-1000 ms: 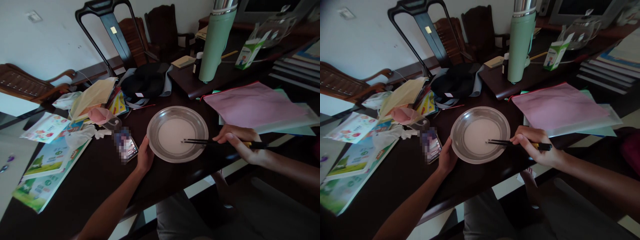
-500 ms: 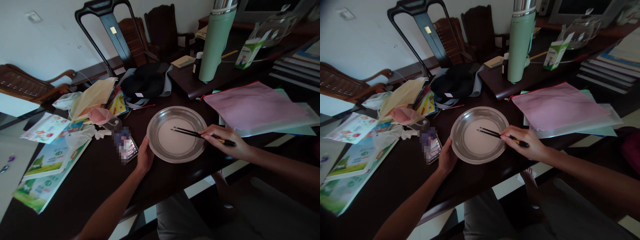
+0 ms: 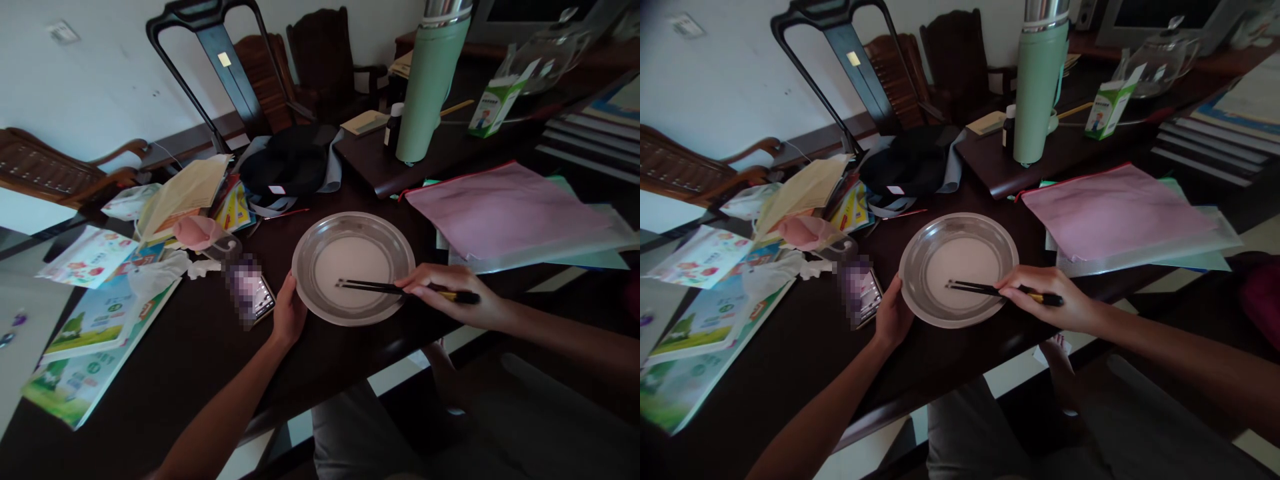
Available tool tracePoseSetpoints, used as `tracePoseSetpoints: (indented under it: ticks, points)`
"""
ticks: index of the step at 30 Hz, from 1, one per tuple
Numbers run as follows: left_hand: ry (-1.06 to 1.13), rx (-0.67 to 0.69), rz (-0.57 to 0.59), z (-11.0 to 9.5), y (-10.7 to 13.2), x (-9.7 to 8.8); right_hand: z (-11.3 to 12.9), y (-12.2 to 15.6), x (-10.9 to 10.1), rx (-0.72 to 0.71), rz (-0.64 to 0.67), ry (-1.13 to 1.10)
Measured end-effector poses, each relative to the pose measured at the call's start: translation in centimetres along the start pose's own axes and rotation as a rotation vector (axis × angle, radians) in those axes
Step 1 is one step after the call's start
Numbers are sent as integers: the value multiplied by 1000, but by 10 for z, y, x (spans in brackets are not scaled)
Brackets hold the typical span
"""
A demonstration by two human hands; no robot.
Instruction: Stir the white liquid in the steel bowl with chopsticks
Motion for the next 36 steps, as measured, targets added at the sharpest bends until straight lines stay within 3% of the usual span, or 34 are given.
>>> tracePoseSetpoints:
  ticks: [5, 12, 17, 22, 28, 36]
  points:
    - [5, -5, -4, -1, 0, -1, -12, -7, 9, -76, 5, 53]
    - [3, -5, 12, -3, 2, 3, -3, -7, -21, -64, -143, 184]
    - [6, -3, 14, -3, 1, 3, 11, 0, -35, -74, -172, 115]
    - [24, -7, -12, 1, -1, 0, 16, 0, -16, -86, -44, 72]
    - [44, -9, -8, 1, -1, 0, -2, -5, 7, -83, 6, 69]
    - [34, 6, 14, -3, 0, 3, -2, -9, -16, -110, -109, 223]
Point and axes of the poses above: each hand's wrist, its own y-axis away from the middle knuckle, its own x-axis out of the palm, z = x × y, the point moved 4 cm from there along -y, towards the middle knuckle, and after that the axes turned 7 degrees about -y, right-handed, at the moved point
